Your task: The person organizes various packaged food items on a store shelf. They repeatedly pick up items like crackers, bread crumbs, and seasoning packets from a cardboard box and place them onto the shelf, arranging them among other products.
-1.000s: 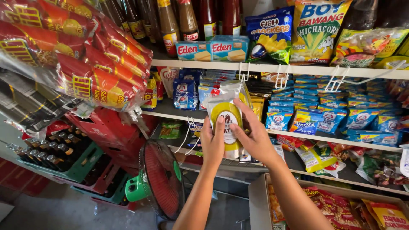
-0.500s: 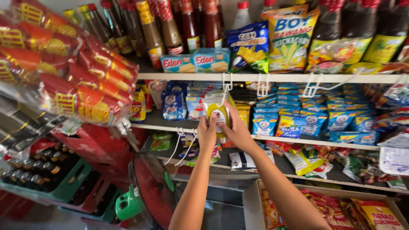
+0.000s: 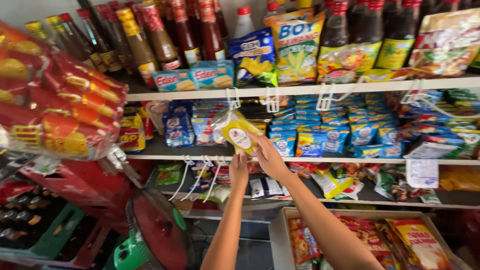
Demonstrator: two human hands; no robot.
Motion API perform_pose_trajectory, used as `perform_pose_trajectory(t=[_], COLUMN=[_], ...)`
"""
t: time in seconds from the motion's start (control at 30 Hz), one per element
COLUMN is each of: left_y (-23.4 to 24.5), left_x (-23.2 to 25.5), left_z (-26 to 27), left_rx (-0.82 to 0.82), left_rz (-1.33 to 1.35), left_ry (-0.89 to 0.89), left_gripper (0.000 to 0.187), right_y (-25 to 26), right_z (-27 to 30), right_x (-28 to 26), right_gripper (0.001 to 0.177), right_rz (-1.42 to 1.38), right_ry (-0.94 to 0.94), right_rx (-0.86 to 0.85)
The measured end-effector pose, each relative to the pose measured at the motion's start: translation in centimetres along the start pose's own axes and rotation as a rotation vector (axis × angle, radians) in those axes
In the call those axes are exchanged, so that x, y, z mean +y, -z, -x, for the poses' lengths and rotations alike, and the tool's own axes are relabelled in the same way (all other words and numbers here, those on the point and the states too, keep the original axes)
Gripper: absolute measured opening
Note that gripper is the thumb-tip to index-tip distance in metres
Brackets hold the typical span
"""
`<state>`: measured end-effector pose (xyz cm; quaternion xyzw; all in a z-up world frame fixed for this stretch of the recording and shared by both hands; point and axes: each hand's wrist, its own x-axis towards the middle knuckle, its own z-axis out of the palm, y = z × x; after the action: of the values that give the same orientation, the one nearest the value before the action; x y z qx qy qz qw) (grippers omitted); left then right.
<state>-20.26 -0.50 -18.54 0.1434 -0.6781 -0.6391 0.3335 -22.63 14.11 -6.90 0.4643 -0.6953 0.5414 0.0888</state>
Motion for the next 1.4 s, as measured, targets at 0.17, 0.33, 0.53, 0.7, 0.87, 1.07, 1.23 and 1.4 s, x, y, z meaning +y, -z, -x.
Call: perform_pose_trajectory(t=[0.17,0.33,0.53,0.7,0.87,1.07,1.23,1.4], left_y=[-8.1,-20.7,-37.9,-53.1,-66.1,-78.2,-82.6,-80.5], left_x=[-3.1,2.9,7.0,8.1,10.6,9.6,9.2,15.6], left_z=[3.4,7.5,13.1,18.5,23.3,24.8,25.0,27.4], left_rx=[-0.248,-0.545,-0.641,-0.768,-0.762,-0.732,-0.607,-0.659], left_rz=[0.2,0.217,0.207,0.281,0.238,0.37,0.416,0.452], left_ry=[0.073,0.155,-0.062,-0.116,-0.104,-0.084,-0.036,-0.011], left_gripper=[0.031,0.022,0.032,0.032,0.027,0.034,0.046,0.042], right_y=[6.3,18.2,35.5,49.0,61.0,71.9,75.9,76.6], right_z=[5.2,11.2,17.6,23.0,27.8,29.9,30.3,28.8], right_x=[4.8,8.8,11.4,11.4,13.3,15.9,19.9,20.9], right_gripper=[0.038,0.027,0.021,0.022,0.021,0.027,0.047,0.049], right_rz=[-0.083,-0.031,-0.099,-0.188,-0.027,0.213,0.342,0.101], right_ry=[-0.189,-0.157,-0.355,-0.358,-0.353,-0.313,-0.309,-0.349], right_rx=[0.054,0.231,0.437,0.57,0.647,0.728,0.774,0.731])
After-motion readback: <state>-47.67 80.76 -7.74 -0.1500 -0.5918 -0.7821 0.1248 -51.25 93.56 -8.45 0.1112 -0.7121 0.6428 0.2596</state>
